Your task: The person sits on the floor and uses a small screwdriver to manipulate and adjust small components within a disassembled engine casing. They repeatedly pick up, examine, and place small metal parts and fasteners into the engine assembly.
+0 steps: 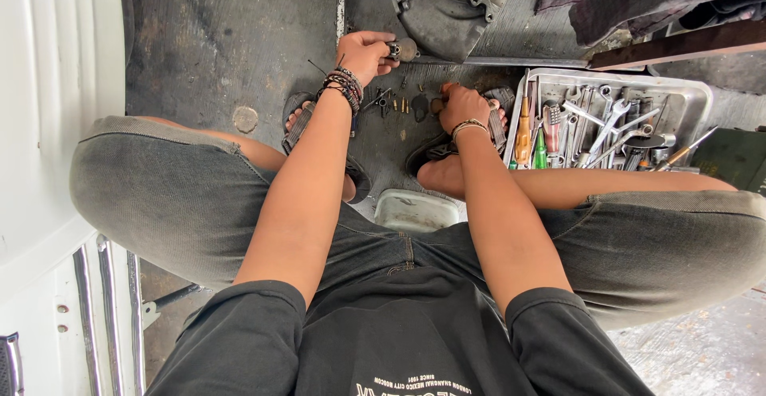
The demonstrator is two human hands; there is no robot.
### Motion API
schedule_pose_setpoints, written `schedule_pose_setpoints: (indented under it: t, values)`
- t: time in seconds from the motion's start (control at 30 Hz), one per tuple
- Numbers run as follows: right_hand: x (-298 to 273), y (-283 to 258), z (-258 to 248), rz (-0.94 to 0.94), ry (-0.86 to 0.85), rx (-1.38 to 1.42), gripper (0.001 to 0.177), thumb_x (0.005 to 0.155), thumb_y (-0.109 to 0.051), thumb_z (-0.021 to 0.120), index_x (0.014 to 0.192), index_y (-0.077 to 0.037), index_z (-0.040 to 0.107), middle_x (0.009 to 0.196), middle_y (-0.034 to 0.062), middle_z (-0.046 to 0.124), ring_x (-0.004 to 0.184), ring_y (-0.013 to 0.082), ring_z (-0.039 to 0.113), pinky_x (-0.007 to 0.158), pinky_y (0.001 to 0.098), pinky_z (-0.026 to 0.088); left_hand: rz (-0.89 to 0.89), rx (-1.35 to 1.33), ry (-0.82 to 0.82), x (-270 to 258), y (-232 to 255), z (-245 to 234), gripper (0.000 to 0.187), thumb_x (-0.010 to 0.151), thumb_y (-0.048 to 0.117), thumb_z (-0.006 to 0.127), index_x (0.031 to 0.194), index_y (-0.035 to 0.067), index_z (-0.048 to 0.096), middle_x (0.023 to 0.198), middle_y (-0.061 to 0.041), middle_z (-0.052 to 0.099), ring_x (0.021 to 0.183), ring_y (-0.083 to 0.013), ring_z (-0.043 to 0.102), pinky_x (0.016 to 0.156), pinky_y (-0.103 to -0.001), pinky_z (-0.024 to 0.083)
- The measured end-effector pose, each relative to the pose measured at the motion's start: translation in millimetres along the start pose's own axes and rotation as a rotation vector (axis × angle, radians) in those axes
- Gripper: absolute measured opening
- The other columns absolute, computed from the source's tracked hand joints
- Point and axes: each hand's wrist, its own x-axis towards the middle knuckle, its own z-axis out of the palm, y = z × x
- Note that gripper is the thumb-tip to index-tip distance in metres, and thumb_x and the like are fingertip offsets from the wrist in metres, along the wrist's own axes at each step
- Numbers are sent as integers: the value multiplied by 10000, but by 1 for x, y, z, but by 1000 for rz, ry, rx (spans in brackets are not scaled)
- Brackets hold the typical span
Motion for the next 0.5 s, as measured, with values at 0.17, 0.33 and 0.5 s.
schedule_pose_setpoints:
  t: [0.17, 0.33, 0.5]
  values:
    - [-7, -5, -4, -20, -11, -50, 350, 873, -87, 597, 1196, -218, 633, 1024, 173, 718, 983, 410, 685, 759, 512, 561, 5, -4, -1, 4, -4, 0, 220, 882, -19, 607, 1035, 3, 764, 913, -202, 753, 640, -224, 762, 513, -242, 619]
    - [-8, -13, -9, 1, 21, -147, 174, 909, -283, 588, 1046, -203, 662, 934, 153, 733, 889, 407, 709, 686, 480, 544, 10, -14, -8, 4, -3, 1, 220, 879, -18, 605, 1037, -3, 758, 910, -199, 755, 651, -229, 764, 511, -246, 617]
    - [-10, -24, 0, -207, 171, -259, 257, 862, -289, 735, 1040, -119, 661, 1011, 124, 697, 864, 348, 719, 641, 467, 585, 9, -18, -10, 0, 0, 1, 221, 888, -19, 602, 1043, -7, 758, 915, -208, 753, 653, -223, 759, 525, -254, 618]
